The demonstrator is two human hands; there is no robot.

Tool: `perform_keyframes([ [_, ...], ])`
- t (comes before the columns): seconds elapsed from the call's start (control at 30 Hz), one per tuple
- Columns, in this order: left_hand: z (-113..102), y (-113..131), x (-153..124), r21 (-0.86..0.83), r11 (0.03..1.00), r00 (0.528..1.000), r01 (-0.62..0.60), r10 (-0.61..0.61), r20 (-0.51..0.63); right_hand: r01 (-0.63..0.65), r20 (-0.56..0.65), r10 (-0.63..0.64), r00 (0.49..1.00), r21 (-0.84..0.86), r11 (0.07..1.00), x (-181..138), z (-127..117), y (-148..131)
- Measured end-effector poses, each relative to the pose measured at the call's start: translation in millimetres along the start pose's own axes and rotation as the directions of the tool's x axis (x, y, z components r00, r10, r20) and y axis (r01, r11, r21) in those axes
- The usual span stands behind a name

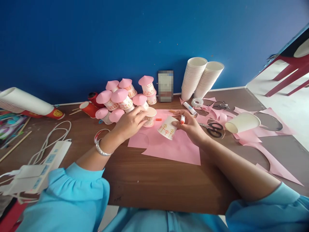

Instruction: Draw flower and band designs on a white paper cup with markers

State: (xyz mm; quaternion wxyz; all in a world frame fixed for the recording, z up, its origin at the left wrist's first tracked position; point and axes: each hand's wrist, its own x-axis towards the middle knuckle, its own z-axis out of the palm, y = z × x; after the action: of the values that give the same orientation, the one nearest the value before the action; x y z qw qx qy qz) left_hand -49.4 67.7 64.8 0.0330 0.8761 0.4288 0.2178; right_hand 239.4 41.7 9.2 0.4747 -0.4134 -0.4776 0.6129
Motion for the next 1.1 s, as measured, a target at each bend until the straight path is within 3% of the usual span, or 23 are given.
perform_keyframes([
  [0.07, 1, -5, 4, -0.092, 0.995, 0.999, 0.044, -0.042, 0.023, 0.001, 0.015, -0.001, 1.000, -0.021, 1.000, 1, -2, 2],
  [0.13, 2, -4, 4, -0.265, 0.954, 0.987, 0.142, -0.156, -0.032, 0.036, 0.005, -0.036, 0.999, -0.109, 0.993, 1, -4, 3],
  [0.2, 3, -1, 1, -0.535, 0.800, 0.931, 0.272, -0.359, -0.063, 0.104, -0.007, -0.111, 0.994, -0.279, 0.954, 0, -5, 3],
  [0.27, 4, 4, -3, -0.825, 0.439, 0.820, 0.356, -0.571, 0.050, 0.183, 0.020, -0.196, 0.980, -0.457, 0.870, -2, -3, 1],
  [0.33, 7, 9, -6, -0.954, 0.014, 0.682, 0.301, -0.702, 0.205, 0.261, 0.084, -0.263, 0.961, -0.587, 0.766, -5, 1, 0],
  [0.37, 9, 12, -6, -0.957, -0.148, 0.622, 0.249, -0.733, 0.275, 0.304, 0.118, -0.300, 0.947, -0.635, 0.710, -7, 4, -1],
  [0.43, 14, 17, -4, -0.919, -0.362, 0.514, 0.156, -0.765, 0.388, 0.386, 0.177, -0.383, 0.907, -0.713, 0.586, -10, 10, 1],
  [0.47, 17, 20, -3, -0.896, -0.426, 0.487, 0.129, -0.759, 0.431, 0.423, 0.204, -0.425, 0.882, -0.740, 0.522, -10, 13, 3],
  [0.57, 22, 26, 1, -0.842, -0.534, 0.450, 0.075, -0.736, 0.506, 0.503, 0.285, -0.504, 0.816, -0.780, 0.373, -9, 18, 11],
  [0.67, 27, 29, 3, -0.814, -0.579, 0.443, 0.042, -0.720, 0.535, 0.523, 0.327, -0.504, 0.799, -0.791, 0.317, -7, 18, 17],
  [0.77, 30, 28, 2, -0.793, -0.609, 0.462, 0.018, -0.698, 0.547, 0.511, 0.308, -0.499, 0.810, -0.787, 0.345, -9, 14, 12],
  [0.9, 31, 29, 0, -0.771, -0.637, 0.470, -0.008, -0.683, 0.559, 0.465, 0.206, -0.506, 0.838, -0.755, 0.462, -8, 11, -19],
  [1.1, 33, 32, 0, -0.795, -0.607, 0.499, 0.009, -0.686, 0.530, 0.479, 0.215, -0.483, 0.849, -0.700, 0.530, 34, 45, -60],
])
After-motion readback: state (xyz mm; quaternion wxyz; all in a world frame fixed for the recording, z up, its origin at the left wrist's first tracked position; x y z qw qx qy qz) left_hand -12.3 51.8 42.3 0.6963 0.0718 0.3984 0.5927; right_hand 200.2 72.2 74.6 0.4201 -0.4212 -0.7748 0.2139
